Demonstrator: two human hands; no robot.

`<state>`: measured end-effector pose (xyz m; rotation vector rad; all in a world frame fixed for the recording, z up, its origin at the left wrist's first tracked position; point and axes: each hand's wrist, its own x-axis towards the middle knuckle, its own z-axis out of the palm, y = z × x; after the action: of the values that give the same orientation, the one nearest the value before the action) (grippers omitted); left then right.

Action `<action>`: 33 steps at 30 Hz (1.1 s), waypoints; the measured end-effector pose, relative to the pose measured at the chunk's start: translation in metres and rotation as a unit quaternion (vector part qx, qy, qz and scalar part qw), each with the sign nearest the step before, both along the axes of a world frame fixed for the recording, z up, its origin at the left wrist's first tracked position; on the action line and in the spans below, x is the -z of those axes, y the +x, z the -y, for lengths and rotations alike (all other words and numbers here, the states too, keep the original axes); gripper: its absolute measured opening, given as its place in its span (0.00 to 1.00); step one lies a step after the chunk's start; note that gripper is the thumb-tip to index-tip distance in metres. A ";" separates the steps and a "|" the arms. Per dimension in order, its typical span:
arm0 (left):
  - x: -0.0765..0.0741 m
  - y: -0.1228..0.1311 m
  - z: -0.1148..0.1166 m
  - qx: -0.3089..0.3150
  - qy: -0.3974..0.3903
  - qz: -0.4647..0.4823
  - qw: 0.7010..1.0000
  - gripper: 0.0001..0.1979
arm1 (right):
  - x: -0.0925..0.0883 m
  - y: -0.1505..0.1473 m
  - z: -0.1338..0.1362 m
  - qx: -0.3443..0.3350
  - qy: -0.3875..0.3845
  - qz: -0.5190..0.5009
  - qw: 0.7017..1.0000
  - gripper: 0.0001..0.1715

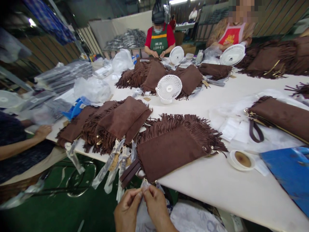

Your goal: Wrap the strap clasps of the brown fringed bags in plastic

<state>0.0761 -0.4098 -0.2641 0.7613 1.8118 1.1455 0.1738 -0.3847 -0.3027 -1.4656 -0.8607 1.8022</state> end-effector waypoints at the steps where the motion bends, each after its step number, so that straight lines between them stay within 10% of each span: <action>1: 0.000 0.002 0.000 -0.008 0.006 -0.016 1.000 0.03 | 0.000 -0.001 0.000 0.006 0.003 -0.007 1.000 0.24; 11: 0.008 0.009 0.003 -0.073 -0.021 -0.064 0.995 0.03 | -0.004 -0.005 0.001 0.054 -0.031 -0.078 0.995 0.25; 18: 0.022 -0.010 -0.004 -0.044 -0.123 0.079 0.988 0.12 | -0.002 -0.004 0.002 0.048 -0.021 -0.060 0.997 0.23; 26: 0.000 -0.018 -0.019 0.005 -0.159 0.345 0.925 0.04 | 0.001 -0.001 0.003 0.058 -0.052 -0.100 0.992 0.12; 33: 0.011 -0.046 -0.030 0.119 -0.213 0.464 0.851 0.04 | -0.007 0.006 0.003 0.041 -0.068 -0.147 0.986 0.14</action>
<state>0.0302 -0.3800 -0.2755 0.0919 1.0281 0.6966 0.1801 -0.3873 -0.2955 -1.2531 -0.5309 1.9828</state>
